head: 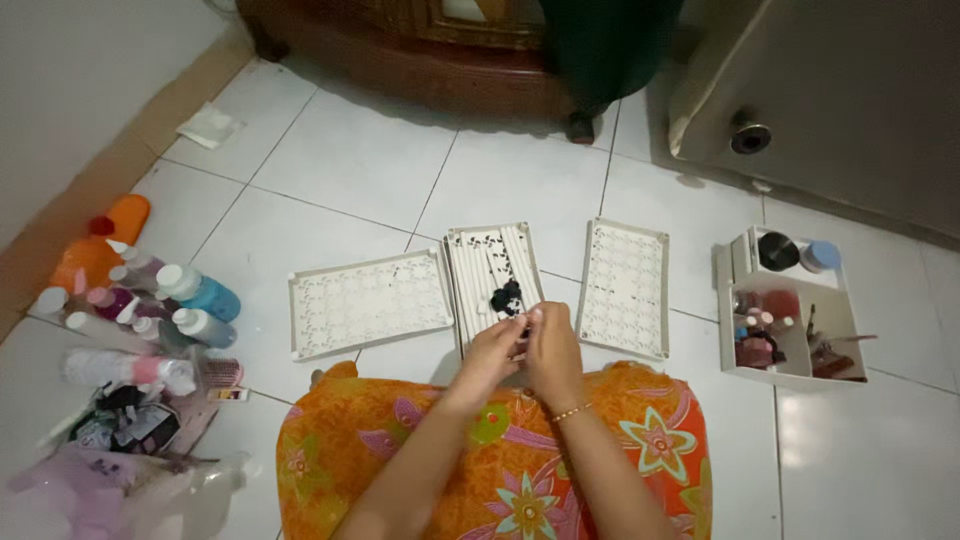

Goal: The person assembles a white plastic rack by inserting black feet into the base and then attaching white vertical rods into the holes of the perforated panels. The person handles the panels and rods one at a time, aligning and pressing them into place.

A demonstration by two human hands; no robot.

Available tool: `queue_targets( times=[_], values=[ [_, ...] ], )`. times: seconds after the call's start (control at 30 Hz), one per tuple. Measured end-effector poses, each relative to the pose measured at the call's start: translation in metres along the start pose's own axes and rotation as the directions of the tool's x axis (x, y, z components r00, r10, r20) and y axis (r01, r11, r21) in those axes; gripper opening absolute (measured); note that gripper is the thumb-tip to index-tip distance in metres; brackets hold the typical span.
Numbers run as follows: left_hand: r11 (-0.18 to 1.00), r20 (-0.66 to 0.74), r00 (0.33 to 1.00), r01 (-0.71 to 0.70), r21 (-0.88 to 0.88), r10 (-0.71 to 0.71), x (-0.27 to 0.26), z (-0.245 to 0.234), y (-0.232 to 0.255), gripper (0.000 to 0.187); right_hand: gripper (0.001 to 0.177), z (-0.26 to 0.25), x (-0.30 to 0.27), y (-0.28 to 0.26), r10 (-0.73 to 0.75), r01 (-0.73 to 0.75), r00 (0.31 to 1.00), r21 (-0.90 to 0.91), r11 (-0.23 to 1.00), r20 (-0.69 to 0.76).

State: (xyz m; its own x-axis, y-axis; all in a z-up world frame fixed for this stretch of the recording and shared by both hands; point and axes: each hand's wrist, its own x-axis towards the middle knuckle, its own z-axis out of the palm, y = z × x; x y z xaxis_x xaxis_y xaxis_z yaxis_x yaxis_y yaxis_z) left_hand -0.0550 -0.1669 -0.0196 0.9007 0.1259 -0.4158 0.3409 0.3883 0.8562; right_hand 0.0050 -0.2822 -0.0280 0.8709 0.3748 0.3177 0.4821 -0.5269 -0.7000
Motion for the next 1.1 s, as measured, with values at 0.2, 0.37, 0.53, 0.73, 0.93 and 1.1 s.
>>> queue_targets(
  times=[0.2,0.37,0.53,0.73,0.93,1.1],
  values=[
    [0.96,-0.019,0.991,-0.121,0.254,0.13,0.0,0.015,0.002,0.04,0.038,0.001,-0.004,0.013,0.244,-0.234,0.963,0.097,0.967,-0.118],
    [0.924,-0.073,0.976,-0.167,0.343,0.204,-0.003,0.016,0.002,0.029,0.036,-0.006,-0.005,0.002,0.049,-0.054,0.989,-0.032,0.998,-0.143],
    [0.809,-0.113,0.907,-0.298,0.506,0.405,-0.001,0.013,0.002,0.023,0.037,0.003,-0.012,0.004,-0.073,0.117,0.985,0.291,0.949,-0.158],
    [0.838,-0.045,0.965,-0.201,0.507,0.258,-0.005,0.018,0.013,0.015,0.037,0.015,-0.001,0.028,0.231,-0.116,0.954,0.476,0.872,-0.192],
    [0.645,-0.035,0.992,-0.05,0.762,0.118,-0.008,0.018,0.021,0.024,0.034,0.026,-0.009,0.047,0.161,-0.111,0.978,0.322,0.94,-0.132],
    [0.725,-0.036,0.914,-0.295,0.622,0.403,-0.006,0.011,0.012,0.024,0.035,0.044,-0.009,0.09,0.24,-0.378,0.926,0.721,0.581,0.292]
  ],
)
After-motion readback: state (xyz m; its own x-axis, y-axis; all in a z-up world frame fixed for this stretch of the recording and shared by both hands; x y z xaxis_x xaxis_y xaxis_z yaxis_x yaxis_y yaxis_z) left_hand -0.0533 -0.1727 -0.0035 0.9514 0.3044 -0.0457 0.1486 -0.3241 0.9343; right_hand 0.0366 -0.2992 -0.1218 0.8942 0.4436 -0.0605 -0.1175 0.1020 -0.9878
